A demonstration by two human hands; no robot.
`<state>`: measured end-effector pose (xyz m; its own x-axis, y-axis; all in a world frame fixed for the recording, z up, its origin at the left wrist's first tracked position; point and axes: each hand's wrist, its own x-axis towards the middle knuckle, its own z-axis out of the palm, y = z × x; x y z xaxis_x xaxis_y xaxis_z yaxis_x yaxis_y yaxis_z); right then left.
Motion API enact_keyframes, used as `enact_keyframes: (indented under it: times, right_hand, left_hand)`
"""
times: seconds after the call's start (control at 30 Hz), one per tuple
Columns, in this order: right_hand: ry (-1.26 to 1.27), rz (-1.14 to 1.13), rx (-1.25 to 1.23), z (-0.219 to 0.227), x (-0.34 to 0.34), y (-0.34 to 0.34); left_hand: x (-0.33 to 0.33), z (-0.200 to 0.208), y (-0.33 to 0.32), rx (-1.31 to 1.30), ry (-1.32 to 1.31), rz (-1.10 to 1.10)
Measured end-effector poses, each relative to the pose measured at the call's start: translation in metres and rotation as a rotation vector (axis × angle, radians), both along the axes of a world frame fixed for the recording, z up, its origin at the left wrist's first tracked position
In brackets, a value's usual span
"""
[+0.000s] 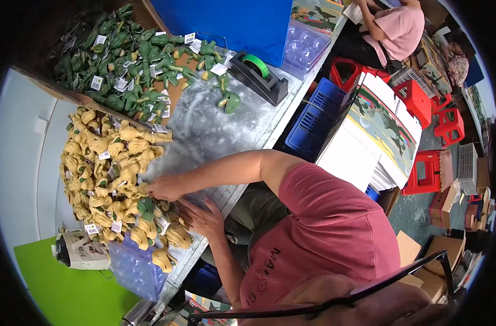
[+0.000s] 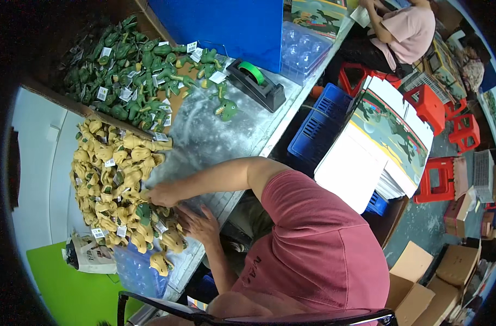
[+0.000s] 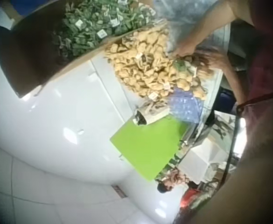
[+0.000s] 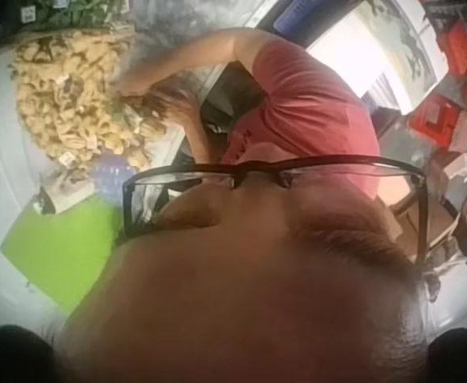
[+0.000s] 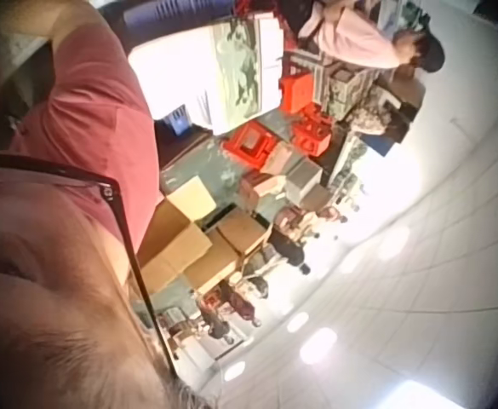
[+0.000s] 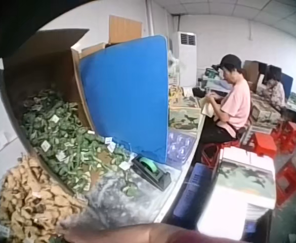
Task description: The person organizes dinosaur toy figures on the table by hand, places them into an open product box, closes the box, and sets the packed box inside a larger cardboard carton.
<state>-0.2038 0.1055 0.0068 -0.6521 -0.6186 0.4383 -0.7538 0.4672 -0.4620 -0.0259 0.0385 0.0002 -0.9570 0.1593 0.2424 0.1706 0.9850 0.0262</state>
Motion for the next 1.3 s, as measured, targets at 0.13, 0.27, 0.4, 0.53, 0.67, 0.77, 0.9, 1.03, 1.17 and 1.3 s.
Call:
enact_keyframes:
  times: [0.13,0.27,0.4,0.53,0.67,0.77,0.9,1.03,1.17,1.3]
  right_hand:
    - [-0.167,0.008,-0.135,-0.003,0.013,-0.004]
    - [-0.292,-0.004,-0.076,0.001,0.005,0.0]
    - [-0.366,0.113,-0.384,0.011,0.021,0.017]
    - [-0.561,0.245,-0.565,0.001,0.009,0.025]
    - [-0.01,0.129,-0.13,0.024,0.017,0.012]
    - [0.1,0.129,-0.314,0.001,0.018,0.02]
    - [-0.162,0.04,-0.316,-0.003,0.023,0.025]
    - [0.039,0.01,-0.141,-0.002,0.016,0.031]
    - [-0.108,0.113,-0.347,-0.006,0.007,0.035]
    - [-0.353,-0.042,-0.295,-0.002,0.022,0.001]
  left_hand:
    - [-0.001,-0.008,-0.011,0.011,0.011,-0.017]
    - [-0.007,-0.004,-0.009,0.132,0.059,-0.089]
    - [-0.011,-0.006,-0.013,0.314,0.007,-0.052]
    - [-0.01,-0.005,-0.001,0.267,-0.093,0.035]
    - [-0.001,-0.002,-0.012,0.326,-0.061,0.007]
    - [-0.004,0.0,-0.006,0.34,-0.051,-0.021]
    - [-0.001,0.003,-0.011,0.287,-0.043,-0.062]
    - [-0.001,0.004,-0.006,0.256,-0.018,-0.06]
    - [-0.017,0.0,-0.003,0.334,-0.037,-0.126]
    - [-0.012,-0.008,-0.022,0.318,-0.005,-0.112]
